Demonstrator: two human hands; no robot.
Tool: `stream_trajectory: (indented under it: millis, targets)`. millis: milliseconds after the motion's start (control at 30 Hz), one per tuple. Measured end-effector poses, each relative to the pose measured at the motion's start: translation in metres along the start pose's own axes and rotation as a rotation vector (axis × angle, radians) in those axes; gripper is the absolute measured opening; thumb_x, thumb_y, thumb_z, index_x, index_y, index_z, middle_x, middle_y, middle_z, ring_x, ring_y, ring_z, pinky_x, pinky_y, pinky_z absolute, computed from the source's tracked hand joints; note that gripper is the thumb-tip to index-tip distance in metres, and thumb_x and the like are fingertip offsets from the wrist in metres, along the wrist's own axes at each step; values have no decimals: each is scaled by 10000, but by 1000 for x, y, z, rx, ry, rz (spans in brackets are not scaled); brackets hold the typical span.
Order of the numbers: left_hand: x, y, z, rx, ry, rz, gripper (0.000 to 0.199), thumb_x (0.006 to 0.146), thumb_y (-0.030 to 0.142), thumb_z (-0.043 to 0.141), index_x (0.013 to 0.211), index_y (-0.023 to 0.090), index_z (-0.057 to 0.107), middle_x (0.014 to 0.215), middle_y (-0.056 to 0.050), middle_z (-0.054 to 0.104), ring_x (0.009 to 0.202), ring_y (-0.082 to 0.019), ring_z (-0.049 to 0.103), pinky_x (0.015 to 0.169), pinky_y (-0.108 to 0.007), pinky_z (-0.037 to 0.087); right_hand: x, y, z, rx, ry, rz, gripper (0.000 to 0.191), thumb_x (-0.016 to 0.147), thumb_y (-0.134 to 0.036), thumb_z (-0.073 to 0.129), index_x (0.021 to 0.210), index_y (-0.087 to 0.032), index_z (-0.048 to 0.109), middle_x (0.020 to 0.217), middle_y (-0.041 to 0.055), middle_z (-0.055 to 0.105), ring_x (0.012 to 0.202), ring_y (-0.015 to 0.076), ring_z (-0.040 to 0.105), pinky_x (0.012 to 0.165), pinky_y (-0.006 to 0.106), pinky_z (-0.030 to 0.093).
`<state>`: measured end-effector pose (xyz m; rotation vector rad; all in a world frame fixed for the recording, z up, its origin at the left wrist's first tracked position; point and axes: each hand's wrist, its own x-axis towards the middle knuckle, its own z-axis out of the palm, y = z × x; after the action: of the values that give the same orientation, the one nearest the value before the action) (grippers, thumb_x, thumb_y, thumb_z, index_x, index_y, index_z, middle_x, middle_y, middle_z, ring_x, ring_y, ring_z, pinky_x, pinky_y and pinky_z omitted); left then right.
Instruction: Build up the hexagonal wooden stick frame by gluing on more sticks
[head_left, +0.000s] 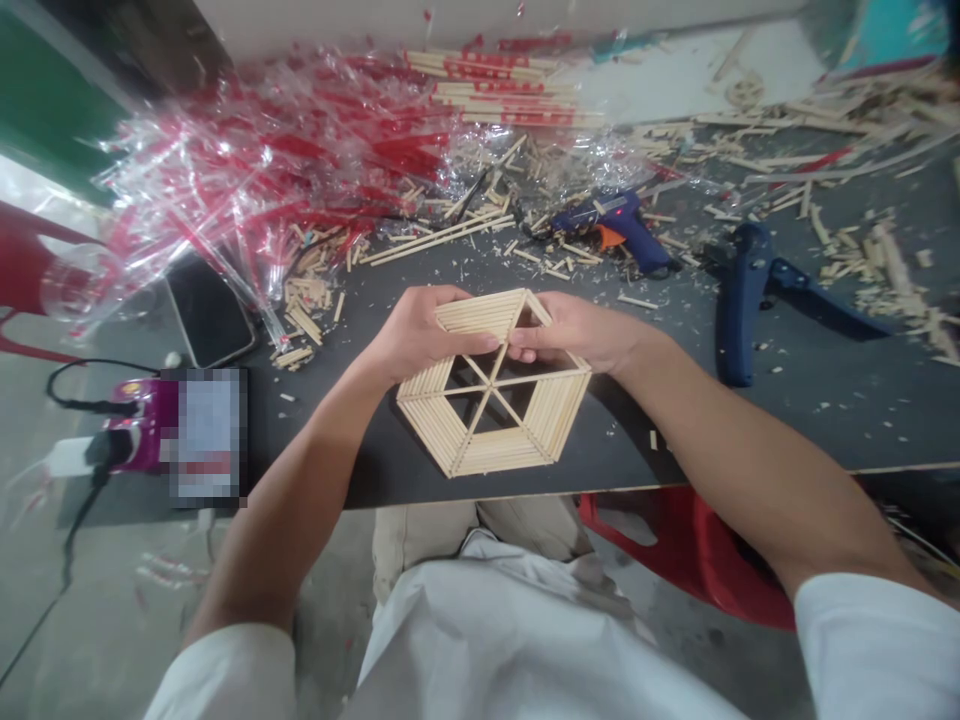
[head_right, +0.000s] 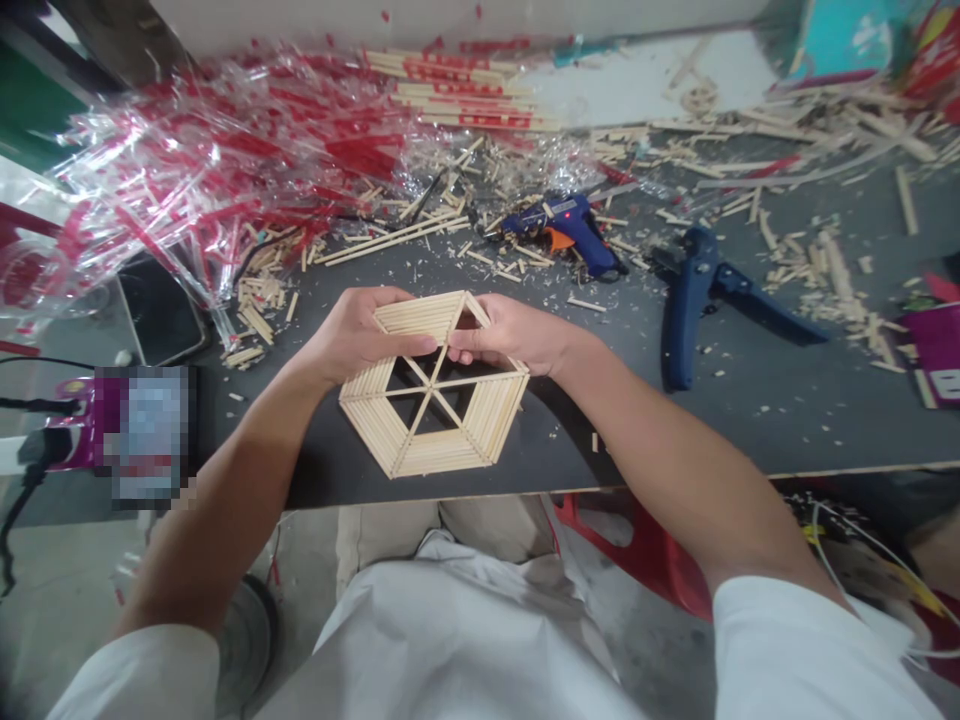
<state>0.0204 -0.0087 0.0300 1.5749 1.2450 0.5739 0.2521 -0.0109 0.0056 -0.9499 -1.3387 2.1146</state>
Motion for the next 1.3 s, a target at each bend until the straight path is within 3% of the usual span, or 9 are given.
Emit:
stream_trajectory:
  millis: [267, 533, 800, 967, 1167, 1300]
  targets:
    - [0, -2, -1, -8, -24, 24, 471, 627, 446, 935, 943, 137, 770, 779, -10, 698, 700, -134, 592, 646, -263, 470, -3, -8, 6, -23, 22, -31, 367, 745, -324, 939, 938, -162, 673, 840, 12, 674, 737, 105, 608, 681, 240, 562]
    - [3, -9, -8, -99, -4, 105, 533, 811, 569, 831, 1107, 132, 753, 1010, -82, 770, 859, -167, 678, 743, -265, 526, -1, -10, 6, -12, 98, -72, 437, 667, -285, 986, 918, -172, 646, 745, -27, 645, 635, 80, 558, 554, 204, 499]
    - [0, -12, -10, -284, -82, 66, 458, 784, 548, 885, 985, 160, 745, 867, -44, 763, 705, -150, 662, 623, -258, 511, -1, -12, 1, 12, 218, -168, 401, 668, -327, 968, 809, -190, 619, 690, -23, 621, 580, 84, 537, 486, 211, 457]
    - [3, -13, -10, -244, -56, 158, 496, 740, 450, 935, 1090, 149, 754, 974, -68, 799, 839, -181, 709, 730, -274, 550, -1, -13, 1, -37, 204, -171, 368, 695, -327, 945, 855, -205, 636, 692, -8, 653, 626, 123, 596, 509, 227, 504]
    - [3, -13, -9, -241, -74, 151, 338, 773, 435, 897, 873, 151, 743, 794, -53, 777, 685, -144, 661, 659, -271, 529, -2, -13, 3, -70, 210, -183, 372, 702, -322, 935, 895, -201, 640, 782, 20, 718, 647, 127, 620, 523, 232, 531]
    - [1, -10, -10, -240, -94, 164, 308, 800, 456, 853, 829, 175, 730, 778, -56, 767, 724, -171, 687, 664, -291, 550, -3, -13, 4, -56, 209, -172, 368, 708, -326, 931, 907, -200, 647, 790, 22, 722, 659, 127, 627, 538, 233, 534]
